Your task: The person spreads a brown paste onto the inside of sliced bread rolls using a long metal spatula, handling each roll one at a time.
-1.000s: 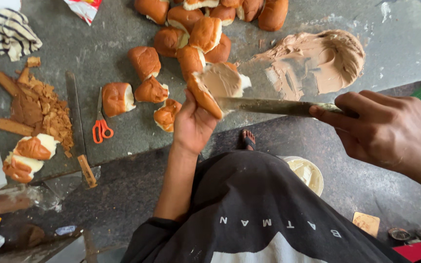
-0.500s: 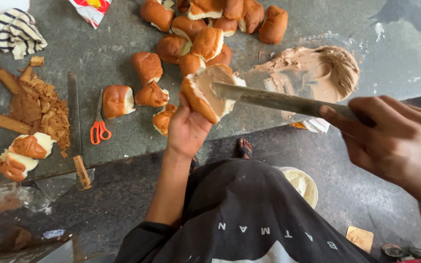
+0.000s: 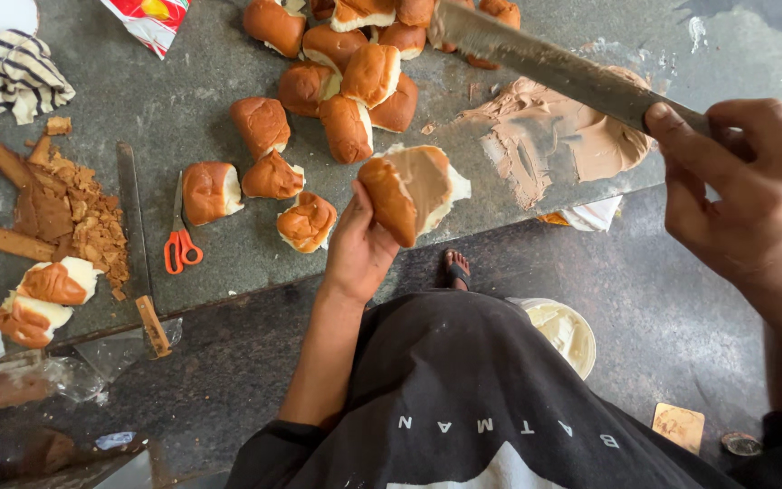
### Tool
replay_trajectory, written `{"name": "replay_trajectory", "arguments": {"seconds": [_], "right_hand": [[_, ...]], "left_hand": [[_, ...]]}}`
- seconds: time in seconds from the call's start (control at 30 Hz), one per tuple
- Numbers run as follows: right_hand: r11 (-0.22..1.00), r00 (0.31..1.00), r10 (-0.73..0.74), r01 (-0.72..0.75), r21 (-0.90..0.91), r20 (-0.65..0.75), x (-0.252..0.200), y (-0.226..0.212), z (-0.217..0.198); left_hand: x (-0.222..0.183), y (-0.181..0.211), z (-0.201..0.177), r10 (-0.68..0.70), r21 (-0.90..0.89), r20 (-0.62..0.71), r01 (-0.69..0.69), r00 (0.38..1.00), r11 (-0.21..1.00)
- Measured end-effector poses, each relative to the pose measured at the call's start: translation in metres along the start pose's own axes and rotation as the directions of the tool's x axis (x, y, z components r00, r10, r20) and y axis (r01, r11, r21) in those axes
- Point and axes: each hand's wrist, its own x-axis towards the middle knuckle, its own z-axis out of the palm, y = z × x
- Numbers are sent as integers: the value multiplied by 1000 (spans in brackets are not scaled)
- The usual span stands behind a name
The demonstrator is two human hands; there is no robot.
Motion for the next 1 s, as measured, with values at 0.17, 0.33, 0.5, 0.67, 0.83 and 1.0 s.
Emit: {"name": "replay_trajectory", "arguments": {"seconds": [0.17, 0.33, 0.5, 0.67, 0.83, 1.0], "right_hand": [[879, 948, 314, -309, 364, 47, 2, -26, 57], [398, 882, 408, -405, 823, 237, 16, -82, 99], [123, 837, 393, -459, 880, 382, 13, -118, 111], [-103, 794, 358, -489, 866, 491, -7, -109, 124], [-231, 759, 358, -492, 839, 544, -15, -97, 135], [-227, 750, 339, -521, 823, 569, -14, -71, 144]], "left_hand": [[2, -1, 3, 1, -57, -51, -4, 999, 998], [5, -6, 16, -21, 4, -20, 21, 1000, 1000], [19, -33, 28, -35, 269, -91, 59, 995, 961], [35, -63, 23, -12, 512, -195, 112, 981, 852], [47, -78, 22, 66, 523, -275, 91, 959, 848], [59, -70, 29, 227, 507, -381, -2, 896, 862]]}}
